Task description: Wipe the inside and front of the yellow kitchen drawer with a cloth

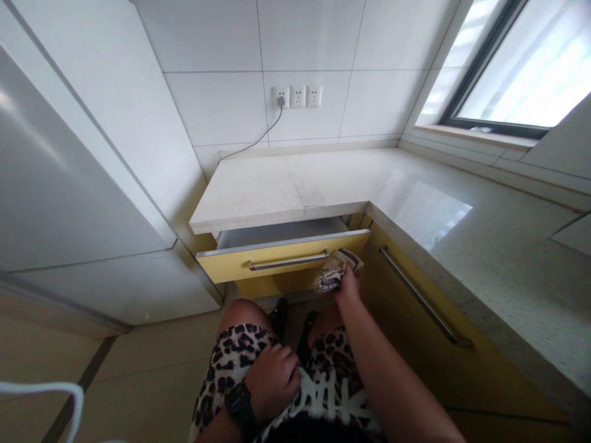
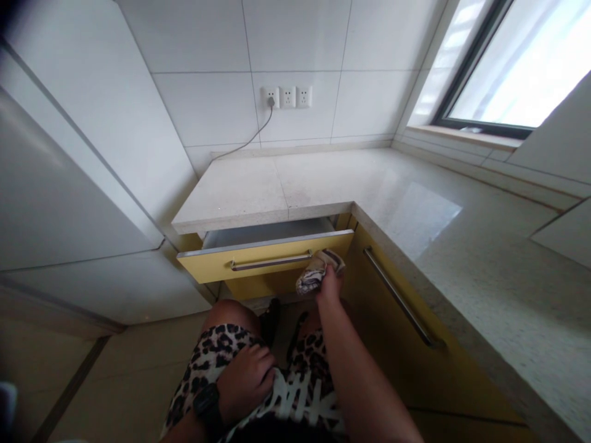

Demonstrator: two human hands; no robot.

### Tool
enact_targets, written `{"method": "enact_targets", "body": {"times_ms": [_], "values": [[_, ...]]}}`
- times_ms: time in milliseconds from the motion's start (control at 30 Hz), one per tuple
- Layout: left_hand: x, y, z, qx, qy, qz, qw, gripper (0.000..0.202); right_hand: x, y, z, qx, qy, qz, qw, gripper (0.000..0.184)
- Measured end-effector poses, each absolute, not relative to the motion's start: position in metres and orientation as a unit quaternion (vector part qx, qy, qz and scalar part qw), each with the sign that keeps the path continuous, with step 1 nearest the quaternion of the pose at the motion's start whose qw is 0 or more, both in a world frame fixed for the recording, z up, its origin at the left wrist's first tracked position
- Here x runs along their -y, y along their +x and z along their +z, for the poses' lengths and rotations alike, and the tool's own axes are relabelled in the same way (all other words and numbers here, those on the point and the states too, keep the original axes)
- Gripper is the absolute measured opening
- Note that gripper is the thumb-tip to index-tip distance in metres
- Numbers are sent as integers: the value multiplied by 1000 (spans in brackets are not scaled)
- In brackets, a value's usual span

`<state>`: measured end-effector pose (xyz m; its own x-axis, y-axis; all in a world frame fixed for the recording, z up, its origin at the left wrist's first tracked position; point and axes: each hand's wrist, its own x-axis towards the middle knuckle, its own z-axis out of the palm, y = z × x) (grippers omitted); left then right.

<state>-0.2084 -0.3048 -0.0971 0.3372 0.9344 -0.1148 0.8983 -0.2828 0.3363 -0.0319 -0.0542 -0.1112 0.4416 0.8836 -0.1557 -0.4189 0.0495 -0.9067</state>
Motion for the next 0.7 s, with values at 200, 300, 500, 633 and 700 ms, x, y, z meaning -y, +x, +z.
{"method": "enact_targets", "body": {"times_ms": [200, 300, 500, 633, 700], "values": [[304, -208, -100, -575, 798, 46, 172, 16, 34, -10, -66, 288, -496, 362, 735, 43], [304, -208, -100, -574, 799, 40, 175, 16, 48, -19, -54, 361, -478, 348, 721, 46], [303, -209, -95, -574, 798, 39, 180, 17, 73, -31, -55, 567, -474, 314, 596, 46], [303, -208, -95, -575, 798, 41, 178, 17, 68, -24, -51, 607, -526, 209, 558, 49], [303, -207, -96, -576, 796, 44, 179, 17, 67, -23, -46, 645, -544, 152, 516, 49]]}}
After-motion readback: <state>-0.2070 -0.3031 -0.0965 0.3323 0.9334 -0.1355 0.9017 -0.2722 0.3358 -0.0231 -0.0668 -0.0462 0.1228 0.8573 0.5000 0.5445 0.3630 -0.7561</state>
